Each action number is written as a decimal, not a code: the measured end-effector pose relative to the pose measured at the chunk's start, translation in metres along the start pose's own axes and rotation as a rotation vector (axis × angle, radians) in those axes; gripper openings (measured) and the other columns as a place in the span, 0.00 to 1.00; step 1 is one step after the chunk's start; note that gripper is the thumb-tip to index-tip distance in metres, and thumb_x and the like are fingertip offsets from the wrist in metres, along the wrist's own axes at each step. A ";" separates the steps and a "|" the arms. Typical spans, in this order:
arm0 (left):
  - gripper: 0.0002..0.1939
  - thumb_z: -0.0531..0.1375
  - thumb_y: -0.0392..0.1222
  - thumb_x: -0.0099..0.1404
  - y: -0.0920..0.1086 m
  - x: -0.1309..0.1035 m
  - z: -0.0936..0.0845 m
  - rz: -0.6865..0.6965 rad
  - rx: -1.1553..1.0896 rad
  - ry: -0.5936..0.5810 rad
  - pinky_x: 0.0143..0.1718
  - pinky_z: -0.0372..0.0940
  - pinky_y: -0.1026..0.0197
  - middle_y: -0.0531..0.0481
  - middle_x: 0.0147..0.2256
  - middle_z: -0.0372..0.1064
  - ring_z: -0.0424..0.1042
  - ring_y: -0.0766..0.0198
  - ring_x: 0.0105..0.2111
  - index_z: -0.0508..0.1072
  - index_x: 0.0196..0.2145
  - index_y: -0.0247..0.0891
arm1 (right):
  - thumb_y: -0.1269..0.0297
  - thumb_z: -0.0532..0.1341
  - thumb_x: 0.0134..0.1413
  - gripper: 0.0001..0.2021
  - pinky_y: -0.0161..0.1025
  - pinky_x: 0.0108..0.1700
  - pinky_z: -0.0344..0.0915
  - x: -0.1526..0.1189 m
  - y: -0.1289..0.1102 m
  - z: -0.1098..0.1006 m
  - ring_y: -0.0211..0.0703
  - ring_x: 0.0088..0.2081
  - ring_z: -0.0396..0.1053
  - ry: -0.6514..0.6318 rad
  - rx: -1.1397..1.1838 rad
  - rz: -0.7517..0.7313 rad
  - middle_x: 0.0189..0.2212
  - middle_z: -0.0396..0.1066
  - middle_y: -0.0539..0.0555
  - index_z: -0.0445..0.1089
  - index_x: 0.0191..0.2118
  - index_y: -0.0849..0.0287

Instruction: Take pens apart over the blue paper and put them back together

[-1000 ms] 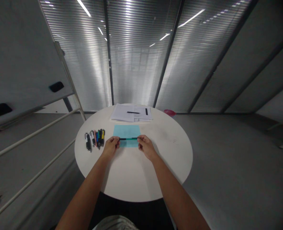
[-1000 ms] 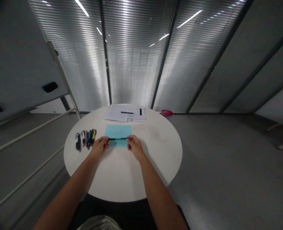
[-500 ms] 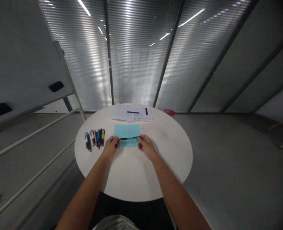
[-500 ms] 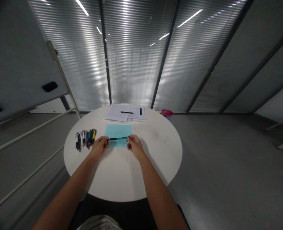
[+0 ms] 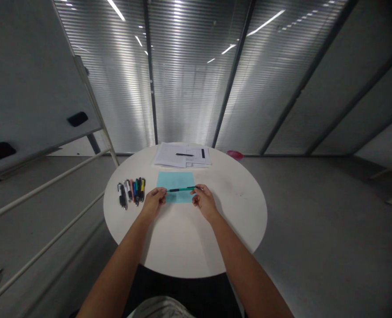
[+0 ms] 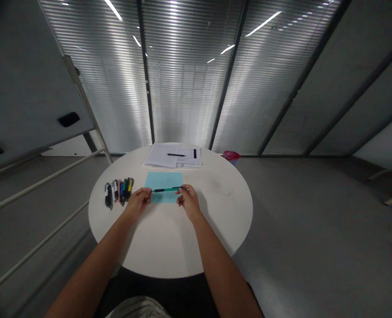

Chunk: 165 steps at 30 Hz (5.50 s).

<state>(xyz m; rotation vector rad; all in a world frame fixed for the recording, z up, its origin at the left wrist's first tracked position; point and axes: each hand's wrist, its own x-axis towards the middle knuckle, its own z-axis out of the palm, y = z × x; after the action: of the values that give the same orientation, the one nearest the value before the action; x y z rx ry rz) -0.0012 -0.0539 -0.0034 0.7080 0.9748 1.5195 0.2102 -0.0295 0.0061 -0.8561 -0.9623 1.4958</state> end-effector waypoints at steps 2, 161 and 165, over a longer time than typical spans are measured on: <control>0.15 0.70 0.43 0.46 0.001 -0.001 0.001 0.004 0.007 -0.007 0.20 0.52 0.68 0.51 0.24 0.68 0.60 0.73 0.19 0.73 0.28 0.32 | 0.56 0.66 0.43 0.18 0.30 0.16 0.54 -0.001 -0.002 0.000 0.33 0.16 0.63 0.008 -0.002 -0.007 0.25 0.71 0.46 0.60 0.38 0.54; 0.18 0.66 0.49 0.54 -0.002 -0.011 0.009 0.092 0.441 -0.212 0.23 0.55 0.64 0.43 0.31 0.75 0.60 0.70 0.20 0.79 0.36 0.32 | 0.59 0.57 0.62 0.09 0.41 0.47 0.55 -0.013 0.006 0.000 0.45 0.46 0.64 -0.178 -1.445 -0.546 0.41 0.74 0.51 0.73 0.43 0.49; 0.17 0.65 0.49 0.54 -0.001 -0.012 0.010 0.101 0.507 -0.240 0.24 0.55 0.64 0.43 0.30 0.74 0.61 0.69 0.21 0.80 0.36 0.33 | 0.59 0.58 0.61 0.08 0.41 0.49 0.55 -0.012 0.008 0.000 0.43 0.44 0.65 -0.226 -1.431 -0.570 0.36 0.74 0.51 0.74 0.38 0.50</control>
<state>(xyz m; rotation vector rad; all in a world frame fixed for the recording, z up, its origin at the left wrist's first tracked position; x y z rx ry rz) 0.0104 -0.0641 0.0012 1.2847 1.1625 1.2396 0.2083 -0.0414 -0.0012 -1.1917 -2.2708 0.2227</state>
